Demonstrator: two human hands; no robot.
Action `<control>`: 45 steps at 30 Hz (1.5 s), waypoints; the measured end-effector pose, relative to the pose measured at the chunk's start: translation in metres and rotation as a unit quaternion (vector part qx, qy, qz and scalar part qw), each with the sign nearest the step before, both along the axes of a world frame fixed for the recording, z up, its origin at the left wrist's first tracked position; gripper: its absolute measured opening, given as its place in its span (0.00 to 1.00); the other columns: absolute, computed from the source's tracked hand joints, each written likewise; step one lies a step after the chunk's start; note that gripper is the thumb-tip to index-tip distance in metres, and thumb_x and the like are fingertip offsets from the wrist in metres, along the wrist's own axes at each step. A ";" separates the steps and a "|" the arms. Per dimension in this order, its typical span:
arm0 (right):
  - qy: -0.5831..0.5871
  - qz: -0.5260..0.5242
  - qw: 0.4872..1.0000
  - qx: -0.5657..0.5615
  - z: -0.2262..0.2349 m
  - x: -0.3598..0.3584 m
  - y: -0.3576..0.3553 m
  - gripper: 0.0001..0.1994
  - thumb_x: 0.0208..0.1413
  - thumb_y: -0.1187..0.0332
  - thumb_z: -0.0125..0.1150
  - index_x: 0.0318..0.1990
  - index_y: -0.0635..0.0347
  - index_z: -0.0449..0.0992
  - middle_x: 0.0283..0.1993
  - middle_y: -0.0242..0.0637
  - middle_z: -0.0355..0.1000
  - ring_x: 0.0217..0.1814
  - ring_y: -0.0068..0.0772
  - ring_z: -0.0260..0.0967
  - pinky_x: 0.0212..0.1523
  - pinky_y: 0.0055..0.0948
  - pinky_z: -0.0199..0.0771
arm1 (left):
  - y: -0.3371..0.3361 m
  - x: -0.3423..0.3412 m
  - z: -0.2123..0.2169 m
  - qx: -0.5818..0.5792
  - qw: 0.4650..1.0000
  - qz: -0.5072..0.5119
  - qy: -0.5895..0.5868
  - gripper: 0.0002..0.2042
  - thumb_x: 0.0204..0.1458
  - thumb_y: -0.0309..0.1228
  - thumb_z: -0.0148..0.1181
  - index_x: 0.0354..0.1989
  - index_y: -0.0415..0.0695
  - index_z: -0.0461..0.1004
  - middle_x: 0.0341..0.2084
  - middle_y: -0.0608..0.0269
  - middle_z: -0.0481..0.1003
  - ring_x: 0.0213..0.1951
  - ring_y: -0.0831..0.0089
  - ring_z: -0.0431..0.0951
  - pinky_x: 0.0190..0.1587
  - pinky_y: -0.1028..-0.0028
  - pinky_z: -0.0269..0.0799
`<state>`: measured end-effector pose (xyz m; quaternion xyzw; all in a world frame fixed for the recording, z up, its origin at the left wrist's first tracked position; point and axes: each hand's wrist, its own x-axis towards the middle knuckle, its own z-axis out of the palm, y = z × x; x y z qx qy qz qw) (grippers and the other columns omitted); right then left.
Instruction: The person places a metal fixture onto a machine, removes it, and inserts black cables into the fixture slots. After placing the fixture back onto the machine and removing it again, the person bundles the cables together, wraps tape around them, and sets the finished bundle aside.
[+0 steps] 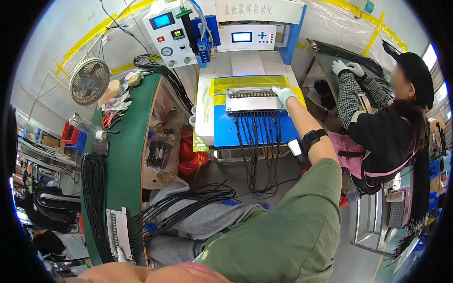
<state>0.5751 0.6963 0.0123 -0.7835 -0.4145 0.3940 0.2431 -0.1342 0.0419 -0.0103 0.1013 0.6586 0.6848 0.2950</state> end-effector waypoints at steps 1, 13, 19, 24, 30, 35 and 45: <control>-0.007 -0.006 1.000 -0.005 -0.003 0.001 0.003 0.39 0.55 0.38 0.60 0.61 0.64 0.72 0.61 0.55 0.70 0.60 0.54 0.69 0.59 0.53 0.66 | -0.003 -0.004 -0.002 -0.005 1.000 0.002 -0.003 0.25 0.64 0.35 0.57 0.65 0.36 0.61 0.56 0.54 0.71 0.54 0.66 0.75 0.58 0.66 0.73; -0.069 0.034 0.996 0.044 0.000 0.001 0.001 0.36 0.57 0.39 0.58 0.57 0.66 0.75 0.58 0.56 0.73 0.59 0.50 0.72 0.58 0.45 0.68 | 0.004 0.004 0.004 0.024 1.000 -0.010 0.008 0.26 0.64 0.36 0.58 0.65 0.34 0.62 0.56 0.54 0.72 0.53 0.67 0.76 0.56 0.68 0.74; -0.331 0.146 0.931 0.041 0.021 -0.006 -0.007 0.34 0.60 0.36 0.45 0.51 0.57 0.81 0.55 0.52 0.75 0.57 0.54 0.73 0.58 0.44 0.69 | 0.020 0.027 0.022 0.056 0.998 -0.027 0.023 0.25 0.64 0.37 0.58 0.64 0.34 0.63 0.54 0.54 0.73 0.51 0.69 0.77 0.55 0.69 0.75; -0.426 0.175 0.885 0.067 0.024 -0.018 -0.023 0.33 0.61 0.35 0.41 0.49 0.55 0.79 0.49 0.46 0.78 0.54 0.49 0.75 0.55 0.45 0.72 | 0.022 0.031 0.030 0.036 0.998 -0.036 0.030 0.24 0.63 0.37 0.58 0.61 0.33 0.66 0.52 0.55 0.74 0.49 0.71 0.77 0.54 0.71 0.75; -0.373 0.107 0.916 0.099 0.013 -0.017 -0.035 0.29 0.60 0.36 0.46 0.47 0.50 0.78 0.49 0.44 0.78 0.53 0.49 0.76 0.52 0.48 0.73 | 0.024 0.027 0.023 0.047 0.997 -0.013 0.060 0.26 0.63 0.38 0.59 0.62 0.33 0.65 0.54 0.55 0.73 0.51 0.69 0.77 0.56 0.69 0.74; -0.232 0.073 0.929 0.278 -0.019 0.023 -0.059 0.19 0.58 0.47 0.57 0.44 0.51 0.79 0.47 0.44 0.78 0.50 0.49 0.75 0.51 0.44 0.73 | 0.022 0.022 0.017 0.053 0.997 -0.030 0.052 0.26 0.63 0.39 0.59 0.63 0.33 0.65 0.55 0.55 0.73 0.52 0.68 0.76 0.58 0.69 0.73; -0.083 0.005 0.961 0.262 -0.093 0.133 -0.128 0.21 0.52 0.68 0.58 0.55 0.55 0.77 0.56 0.44 0.76 0.59 0.44 0.72 0.60 0.35 0.70 | 0.016 0.008 0.009 0.039 0.997 -0.059 0.026 0.28 0.62 0.39 0.61 0.63 0.32 0.65 0.54 0.55 0.73 0.53 0.68 0.76 0.58 0.69 0.72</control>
